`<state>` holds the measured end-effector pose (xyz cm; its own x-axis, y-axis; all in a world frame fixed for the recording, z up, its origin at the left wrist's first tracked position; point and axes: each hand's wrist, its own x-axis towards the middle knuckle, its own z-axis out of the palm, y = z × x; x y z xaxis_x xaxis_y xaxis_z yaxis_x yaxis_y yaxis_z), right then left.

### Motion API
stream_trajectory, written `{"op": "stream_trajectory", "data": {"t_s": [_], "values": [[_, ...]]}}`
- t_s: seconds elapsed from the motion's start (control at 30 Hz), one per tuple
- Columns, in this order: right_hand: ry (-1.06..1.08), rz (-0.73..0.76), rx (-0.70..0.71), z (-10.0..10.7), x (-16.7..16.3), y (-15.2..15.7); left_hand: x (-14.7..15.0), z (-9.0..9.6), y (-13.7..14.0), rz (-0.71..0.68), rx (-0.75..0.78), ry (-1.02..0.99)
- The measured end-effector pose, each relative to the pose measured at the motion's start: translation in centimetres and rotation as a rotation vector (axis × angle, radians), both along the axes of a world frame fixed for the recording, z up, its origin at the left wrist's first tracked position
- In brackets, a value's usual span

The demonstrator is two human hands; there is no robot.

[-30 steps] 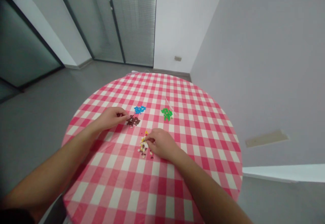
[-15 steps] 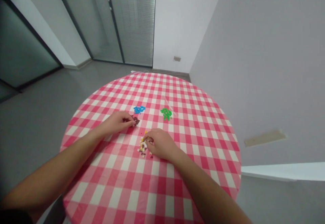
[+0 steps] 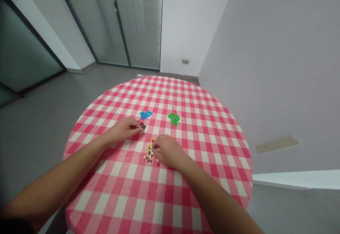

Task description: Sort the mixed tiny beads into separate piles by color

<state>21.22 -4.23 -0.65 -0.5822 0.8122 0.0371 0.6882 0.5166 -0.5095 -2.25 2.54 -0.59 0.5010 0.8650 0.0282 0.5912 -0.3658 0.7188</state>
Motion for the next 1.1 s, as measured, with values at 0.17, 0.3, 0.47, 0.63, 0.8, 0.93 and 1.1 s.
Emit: {"op": "stream_trajectory", "data": {"t_s": [0.17, 0.3, 0.47, 0.63, 0.8, 0.93, 1.1], "values": [[-0.113, 0.064, 0.072, 0.0, -0.2, -0.2, 0.0, -0.3, 0.1, -0.005, 0.003, -0.001], [-0.138, 0.09, 0.09, 0.3, 0.0, -0.3, 0.0, -0.1, 0.0, 0.006, -0.006, -0.009], [-0.166, 0.079, 0.128, 0.3, 0.2, -0.3, 0.1, 0.3, -0.1, -0.003, 0.004, 0.007], [-0.03, 0.061, 0.188, 0.0, 0.2, -0.4, 0.4, 0.4, -0.4, -0.044, -0.048, -0.111], [0.271, -0.116, 0.25, -0.3, 0.3, -0.4, 1.5, 0.0, -0.9, -0.117, -0.207, -0.289], [0.474, -0.285, 0.225, -0.8, 0.3, -0.4, 3.0, -0.7, -1.9, -0.136, -0.282, -0.396], [0.544, -0.296, 0.242, -1.7, 0.1, -0.4, 4.4, -1.0, -2.9, -0.086, -0.346, -0.492]]}}
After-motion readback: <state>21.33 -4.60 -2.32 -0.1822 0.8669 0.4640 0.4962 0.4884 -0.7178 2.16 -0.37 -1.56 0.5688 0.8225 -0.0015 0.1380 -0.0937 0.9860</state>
